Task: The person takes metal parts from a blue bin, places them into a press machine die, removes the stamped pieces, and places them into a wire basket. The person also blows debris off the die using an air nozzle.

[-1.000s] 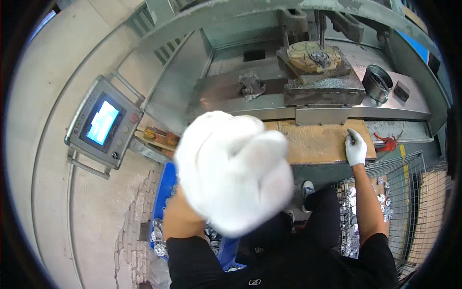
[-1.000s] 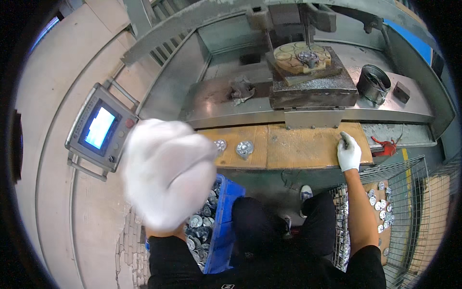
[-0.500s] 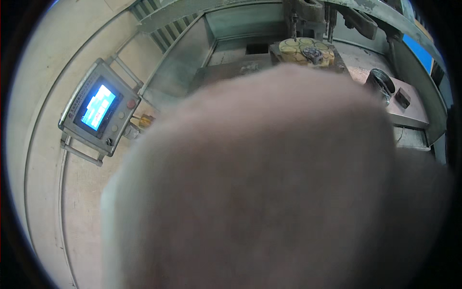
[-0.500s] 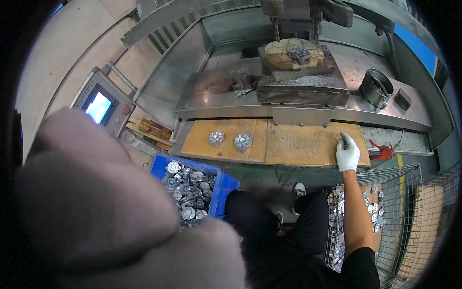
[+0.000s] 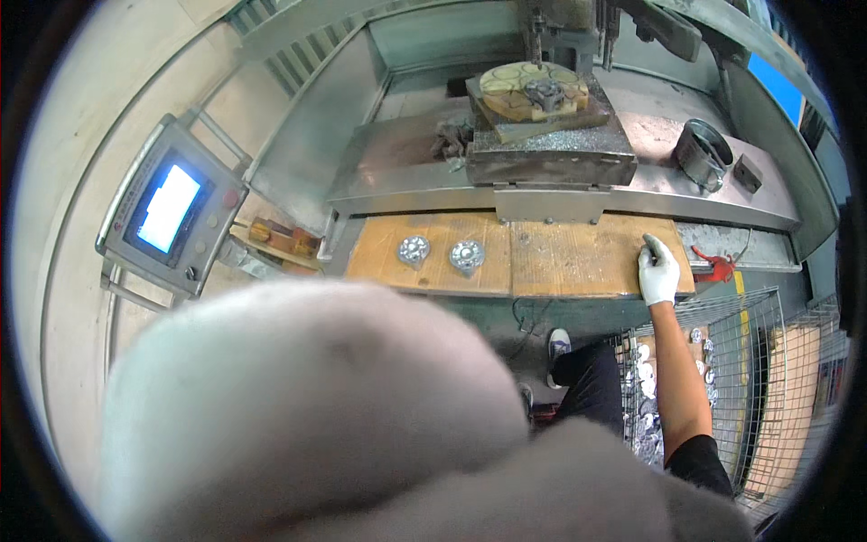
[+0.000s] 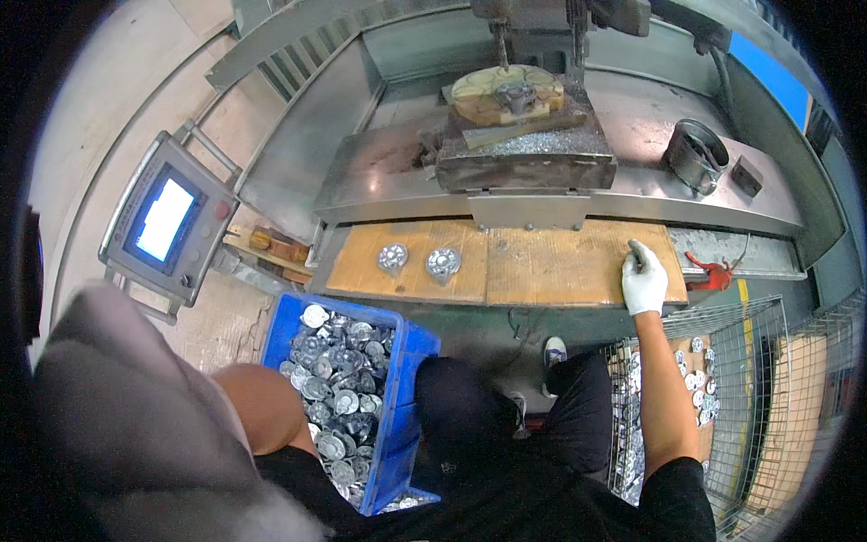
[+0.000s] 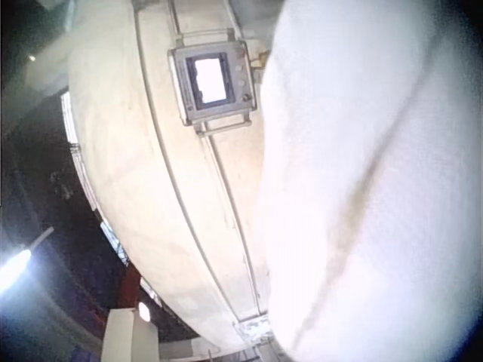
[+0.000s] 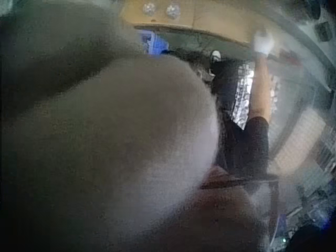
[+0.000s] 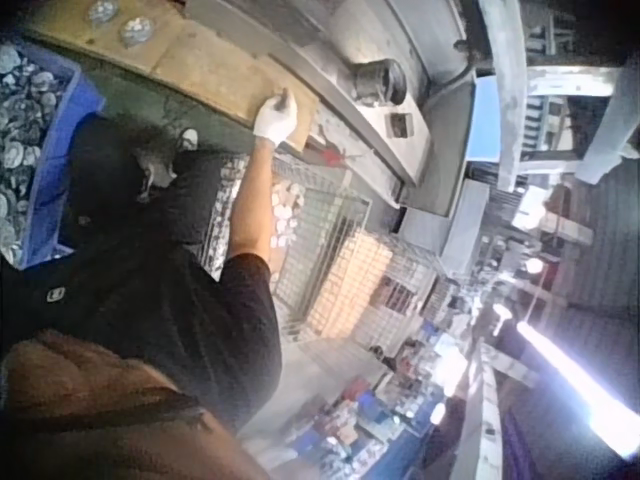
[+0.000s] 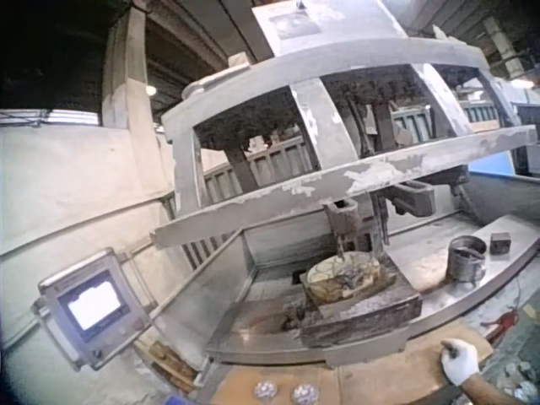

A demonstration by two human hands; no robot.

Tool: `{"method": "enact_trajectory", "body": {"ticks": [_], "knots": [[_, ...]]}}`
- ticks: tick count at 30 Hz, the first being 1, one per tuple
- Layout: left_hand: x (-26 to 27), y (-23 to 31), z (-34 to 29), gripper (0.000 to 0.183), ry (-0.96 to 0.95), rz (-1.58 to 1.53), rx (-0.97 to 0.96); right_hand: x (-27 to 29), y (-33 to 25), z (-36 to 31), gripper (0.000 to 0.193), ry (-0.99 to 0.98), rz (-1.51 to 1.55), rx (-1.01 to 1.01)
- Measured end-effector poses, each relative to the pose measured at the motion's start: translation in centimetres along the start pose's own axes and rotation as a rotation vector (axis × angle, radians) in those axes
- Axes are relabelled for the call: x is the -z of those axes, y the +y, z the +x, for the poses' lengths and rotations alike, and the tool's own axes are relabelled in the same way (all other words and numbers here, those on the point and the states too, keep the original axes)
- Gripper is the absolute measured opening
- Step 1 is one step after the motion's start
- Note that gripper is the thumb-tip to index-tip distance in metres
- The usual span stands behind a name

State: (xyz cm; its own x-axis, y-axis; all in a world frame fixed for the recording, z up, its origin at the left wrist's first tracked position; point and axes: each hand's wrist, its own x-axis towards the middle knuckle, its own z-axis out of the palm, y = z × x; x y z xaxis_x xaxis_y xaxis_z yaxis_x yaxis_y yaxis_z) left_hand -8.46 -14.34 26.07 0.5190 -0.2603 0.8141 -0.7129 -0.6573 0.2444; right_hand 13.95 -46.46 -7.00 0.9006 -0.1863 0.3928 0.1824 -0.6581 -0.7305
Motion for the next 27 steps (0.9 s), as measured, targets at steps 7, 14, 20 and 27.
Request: {"method": "enact_trajectory", "body": {"ticks": [7,14,20,27], "knots": [[-0.9,-1.8,-1.3,0.019,0.065,-0.141,0.035,-0.2,1.3,0.6,0.024,0.059,-0.022,0.123],[-1.0,-4.6,-0.3,0.024,-0.056,0.163,-0.052,0.2,1.1,0.6,0.021,0.080,0.030,0.128],[-11.7,-15.9,-12.5,0.040,-0.618,0.478,0.789,1.0,-3.1,1.4,0.023,0.125,0.089,0.253],[-17.0,-19.3,-19.3,0.037,-0.363,0.468,0.840,-0.6,-21.0,7.9,0.022,0.078,0.190,0.619]]}}
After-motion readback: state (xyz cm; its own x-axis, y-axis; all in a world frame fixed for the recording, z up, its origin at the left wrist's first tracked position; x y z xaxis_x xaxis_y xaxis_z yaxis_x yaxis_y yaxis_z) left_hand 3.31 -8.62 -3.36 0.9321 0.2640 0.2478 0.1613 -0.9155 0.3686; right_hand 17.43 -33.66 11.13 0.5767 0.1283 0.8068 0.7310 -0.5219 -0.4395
